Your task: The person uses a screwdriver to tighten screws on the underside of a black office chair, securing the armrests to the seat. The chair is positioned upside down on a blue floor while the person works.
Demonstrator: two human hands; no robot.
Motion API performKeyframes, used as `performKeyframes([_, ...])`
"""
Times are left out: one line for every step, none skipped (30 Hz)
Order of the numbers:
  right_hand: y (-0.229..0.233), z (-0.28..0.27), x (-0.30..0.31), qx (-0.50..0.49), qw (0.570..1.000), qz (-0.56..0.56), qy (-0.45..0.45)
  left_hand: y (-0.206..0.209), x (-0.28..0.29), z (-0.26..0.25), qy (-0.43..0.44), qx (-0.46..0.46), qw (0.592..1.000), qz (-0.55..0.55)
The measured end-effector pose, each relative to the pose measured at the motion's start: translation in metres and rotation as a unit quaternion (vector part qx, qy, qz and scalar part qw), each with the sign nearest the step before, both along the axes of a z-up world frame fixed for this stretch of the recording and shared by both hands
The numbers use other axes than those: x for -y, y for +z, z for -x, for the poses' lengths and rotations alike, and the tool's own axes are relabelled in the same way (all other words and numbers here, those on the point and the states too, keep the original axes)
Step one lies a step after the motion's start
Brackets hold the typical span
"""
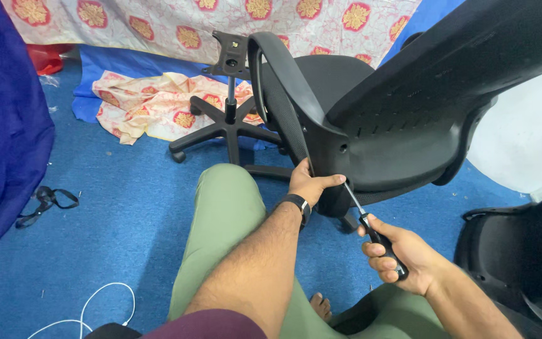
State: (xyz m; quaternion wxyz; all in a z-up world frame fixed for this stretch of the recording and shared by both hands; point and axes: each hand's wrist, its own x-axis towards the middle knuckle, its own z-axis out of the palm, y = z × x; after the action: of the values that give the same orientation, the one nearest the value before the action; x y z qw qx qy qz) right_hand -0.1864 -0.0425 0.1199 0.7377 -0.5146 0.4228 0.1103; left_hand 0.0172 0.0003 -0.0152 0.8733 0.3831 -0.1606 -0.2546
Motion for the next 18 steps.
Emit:
performKeyframes([-0.004,0.0,0.0,0.005,1.0,0.013,-0.006,-0.002,0.0,0.0,0.0,-0.005,1.0,0.003])
performKeyframes([-0.008,-0.001,-0.001,0.01,1.0,0.025,-0.013,-0.003,0.0,-0.001,0.0,-0.01,1.0,0.007])
performKeyframes([-0.011,0.0,-0.003,0.016,0.999,0.037,-0.021,-0.003,0.001,-0.001,-0.002,-0.014,1.0,0.009])
performKeyframes([-0.014,0.0,-0.006,0.031,0.993,0.116,-0.01,-0.004,0.002,-0.001,-0.004,-0.018,1.0,0.006])
performKeyframes([-0.019,-0.001,-0.011,0.046,0.98,0.194,0.001,-0.004,0.002,0.0,-0.006,-0.023,1.0,0.003])
performKeyframes([-0.02,-0.001,-0.015,0.062,0.961,0.27,0.014,-0.005,0.001,0.0,-0.007,-0.027,1.0,0.0])
performKeyframes([-0.018,-0.001,-0.019,0.025,0.926,0.374,0.047,-0.004,0.001,0.001,-0.005,-0.026,1.0,0.008])
performKeyframes([-0.016,0.0,-0.023,-0.012,0.877,0.473,0.079,-0.003,0.0,0.001,-0.003,-0.026,1.0,0.016])
performKeyframes([-0.013,0.002,-0.026,-0.048,0.816,0.565,0.11,-0.001,-0.001,0.003,-0.001,-0.026,0.999,0.025])
performKeyframes([-0.01,0.002,-0.029,-0.097,0.797,0.585,0.115,0.0,-0.002,0.004,-0.008,-0.037,0.999,0.004])
performKeyframes([-0.007,0.001,-0.032,-0.145,0.775,0.603,0.12,0.002,-0.004,0.004,-0.013,-0.049,0.999,-0.016])
performKeyframes([-0.006,0.0,-0.035,-0.193,0.751,0.619,0.124,0.004,-0.006,0.004,-0.019,-0.061,0.997,-0.037])
performKeyframes([-0.006,-0.001,-0.037,-0.195,0.716,0.654,0.145,0.006,-0.007,0.005,-0.017,-0.058,0.998,-0.029])
performKeyframes([-0.007,-0.003,-0.038,-0.197,0.679,0.687,0.165,0.008,-0.008,0.006,-0.015,-0.056,0.998,-0.021])
performKeyframes([-0.01,-0.005,-0.039,-0.197,0.641,0.718,0.185,0.01,-0.009,0.006,-0.012,-0.053,0.998,-0.014])
performKeyframes([-0.01,-0.007,-0.037,-0.17,0.642,0.724,0.187,0.012,-0.01,0.006,-0.011,-0.058,0.998,-0.015])
performKeyframes([-0.01,-0.008,-0.034,-0.143,0.643,0.728,0.188,0.012,-0.01,0.008,-0.011,-0.064,0.998,-0.015])
performKeyframes([-0.011,-0.009,-0.031,-0.116,0.643,0.733,0.19,0.013,-0.011,0.009,-0.01,-0.07,0.997,-0.015])
